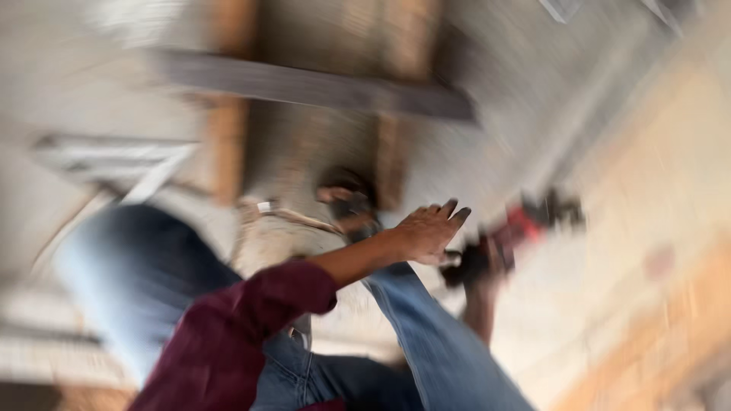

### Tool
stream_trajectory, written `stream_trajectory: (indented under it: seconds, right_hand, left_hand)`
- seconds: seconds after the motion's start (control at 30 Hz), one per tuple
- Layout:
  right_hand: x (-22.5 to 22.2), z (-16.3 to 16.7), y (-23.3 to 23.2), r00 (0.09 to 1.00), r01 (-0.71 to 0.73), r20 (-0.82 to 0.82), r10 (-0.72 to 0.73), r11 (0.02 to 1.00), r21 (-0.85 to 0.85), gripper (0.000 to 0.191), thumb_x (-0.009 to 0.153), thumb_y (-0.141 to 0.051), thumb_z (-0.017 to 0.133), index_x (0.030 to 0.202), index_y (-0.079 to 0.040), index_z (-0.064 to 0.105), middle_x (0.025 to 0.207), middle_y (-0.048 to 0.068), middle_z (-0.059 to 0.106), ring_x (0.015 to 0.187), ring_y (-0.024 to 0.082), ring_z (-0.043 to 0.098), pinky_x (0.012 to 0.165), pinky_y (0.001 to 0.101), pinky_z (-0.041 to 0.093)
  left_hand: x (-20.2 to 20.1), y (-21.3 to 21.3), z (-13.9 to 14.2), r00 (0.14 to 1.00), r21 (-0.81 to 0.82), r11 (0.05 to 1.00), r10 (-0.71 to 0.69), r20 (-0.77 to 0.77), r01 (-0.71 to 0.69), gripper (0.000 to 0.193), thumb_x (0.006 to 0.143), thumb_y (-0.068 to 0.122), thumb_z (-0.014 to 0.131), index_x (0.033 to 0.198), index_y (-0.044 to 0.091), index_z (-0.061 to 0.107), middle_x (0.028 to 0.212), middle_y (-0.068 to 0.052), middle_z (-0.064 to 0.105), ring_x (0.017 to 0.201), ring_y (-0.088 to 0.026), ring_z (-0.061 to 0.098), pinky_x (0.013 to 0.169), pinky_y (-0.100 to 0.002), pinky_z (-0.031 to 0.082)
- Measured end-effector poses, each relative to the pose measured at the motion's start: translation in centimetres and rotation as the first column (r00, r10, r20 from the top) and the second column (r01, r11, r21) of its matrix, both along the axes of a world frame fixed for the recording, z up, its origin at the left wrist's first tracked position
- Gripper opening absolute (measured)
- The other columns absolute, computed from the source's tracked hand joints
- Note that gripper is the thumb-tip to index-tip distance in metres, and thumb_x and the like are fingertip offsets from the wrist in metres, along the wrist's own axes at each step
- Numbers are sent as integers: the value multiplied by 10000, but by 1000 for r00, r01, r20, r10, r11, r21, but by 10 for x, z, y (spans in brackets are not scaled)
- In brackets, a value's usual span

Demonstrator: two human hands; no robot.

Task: The person sits on the floor and uses an angle grinder to grind the edges of flat steel bars, producing sparks. They then carry the bars to a welded metal frame, position them against it, and weld a bar onto the frame using a welding electrode holder.

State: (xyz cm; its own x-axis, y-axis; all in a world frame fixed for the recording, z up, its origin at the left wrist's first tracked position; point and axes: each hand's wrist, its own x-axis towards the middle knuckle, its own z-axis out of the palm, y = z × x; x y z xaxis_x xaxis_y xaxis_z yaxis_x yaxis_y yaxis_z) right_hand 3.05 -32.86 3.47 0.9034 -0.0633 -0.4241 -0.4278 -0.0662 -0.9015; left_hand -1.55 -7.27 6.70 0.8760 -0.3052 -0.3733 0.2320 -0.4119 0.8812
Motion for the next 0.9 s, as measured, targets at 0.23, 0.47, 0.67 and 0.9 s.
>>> stream_trajectory:
  seconds: [0.23,0.47,0.67,0.9]
  right_hand:
    - [32,67,25,988,-37,153,-11,952,305,540,908,-309,733,1296,34,577,1206,141,663,1086,292,653,1023,464,526]
    - [92,116,74,998,-49,-15,60,912,407,570,883,-411,693,1312,-45,608,1126,134,710,1077,360,697,1042,612,534]
    - [104,110,81,996,0,-80,36,913,407,425,925,-344,683,1225,-46,638,1011,151,695,893,335,678,811,465,574]
    - [158,134,76,978,-72,-185,92,991,110,274,913,-211,688,1118,-47,608,936,118,671,836,287,698,788,427,620]
  left_hand:
    - [24,-43,46,987,-524,851,117,113,-41,1220,700,526,860,1584,-59,257,1377,-260,596,1262,-421,620,1086,-472,516]
    - [15,-15,83,977,-342,930,179,115,-130,1143,837,375,777,1588,-74,41,1187,-331,573,930,-444,676,763,-462,590]
    - [20,6,72,970,-130,991,17,242,15,960,887,126,663,1625,-54,76,1055,-304,608,803,-397,721,676,-460,609]
    - [43,24,74,961,-177,980,-42,274,93,1046,892,218,681,1671,-79,49,1135,-272,710,937,-398,753,781,-462,613]
